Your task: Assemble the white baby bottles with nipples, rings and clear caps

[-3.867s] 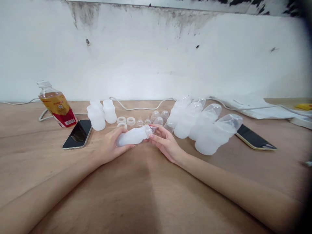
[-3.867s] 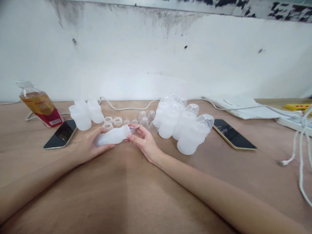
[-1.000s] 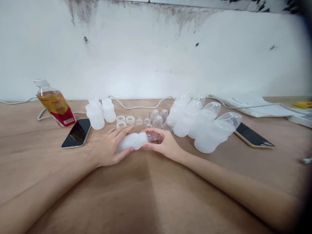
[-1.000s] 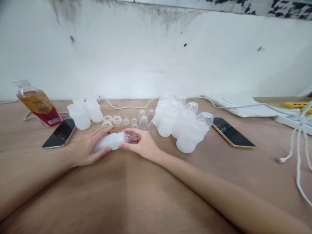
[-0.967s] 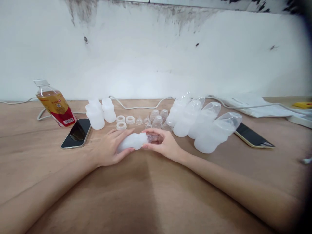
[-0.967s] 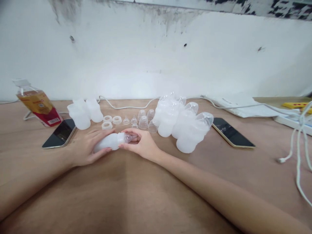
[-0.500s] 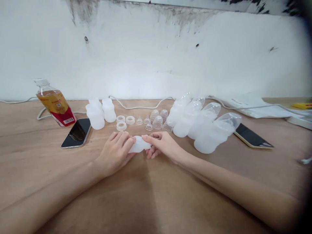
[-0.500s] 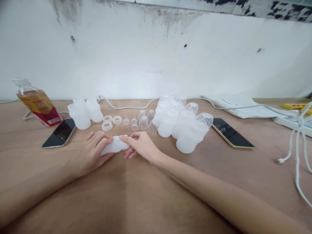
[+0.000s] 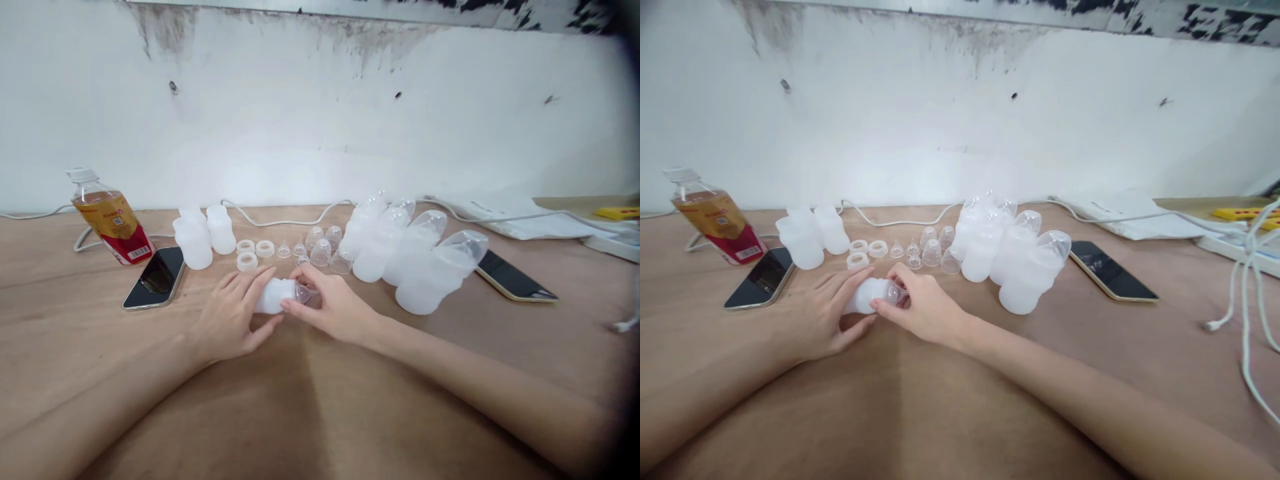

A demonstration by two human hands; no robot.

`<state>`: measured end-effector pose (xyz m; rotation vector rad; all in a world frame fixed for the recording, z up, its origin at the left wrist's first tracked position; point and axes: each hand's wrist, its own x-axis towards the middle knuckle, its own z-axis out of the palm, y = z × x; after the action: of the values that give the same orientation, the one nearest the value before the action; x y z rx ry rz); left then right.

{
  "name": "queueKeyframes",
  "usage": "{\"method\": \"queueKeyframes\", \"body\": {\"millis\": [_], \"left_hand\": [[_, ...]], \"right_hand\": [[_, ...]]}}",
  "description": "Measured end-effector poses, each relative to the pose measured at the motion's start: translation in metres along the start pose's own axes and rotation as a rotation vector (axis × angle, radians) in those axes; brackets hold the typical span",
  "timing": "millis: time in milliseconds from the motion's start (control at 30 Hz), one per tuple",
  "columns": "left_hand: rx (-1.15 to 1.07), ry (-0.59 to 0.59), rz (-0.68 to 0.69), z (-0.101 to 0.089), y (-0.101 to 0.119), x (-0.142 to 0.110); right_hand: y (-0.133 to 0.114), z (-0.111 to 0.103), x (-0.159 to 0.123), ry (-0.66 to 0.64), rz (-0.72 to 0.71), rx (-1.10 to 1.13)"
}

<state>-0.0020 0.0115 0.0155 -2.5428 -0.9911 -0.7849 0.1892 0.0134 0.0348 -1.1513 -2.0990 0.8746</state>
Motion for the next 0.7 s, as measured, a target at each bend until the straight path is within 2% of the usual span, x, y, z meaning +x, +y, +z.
{"method": "queueKeyframes", "body": {"millis": [100, 233, 333, 500, 567, 700], "left_hand": [[-0.036, -0.023, 0.012, -0.002, 0.0, 0.0], [-0.037, 0.014, 0.007, 0.0, -0.001, -0.001], [-0.052, 0.059, -0.071, 0.004, -0.003, -0.002], [-0.041, 0.103, -0.217, 0.009, -0.006, -0.003], [-0.034, 0.107, -0.266, 0.009, -0.008, -0.004], [-0.04, 0.086, -0.276, 0.01, -0.009, -0.004]], "right_hand": [[-0.002, -0.001, -0.003, 0.014, -0.068, -0.13], [-0.003, -0.009, -0.001, -0.073, -0.068, -0.228], [-0.002, -0.022, 0.004, -0.116, -0.118, -0.417], [0.006, -0.042, 0.012, 0.177, -0.068, -0.897], [0.011, -0.044, 0.013, 0.197, -0.034, -1.021], [0.021, -0.042, 0.015, 0.13, 0.057, -1.154]]}}
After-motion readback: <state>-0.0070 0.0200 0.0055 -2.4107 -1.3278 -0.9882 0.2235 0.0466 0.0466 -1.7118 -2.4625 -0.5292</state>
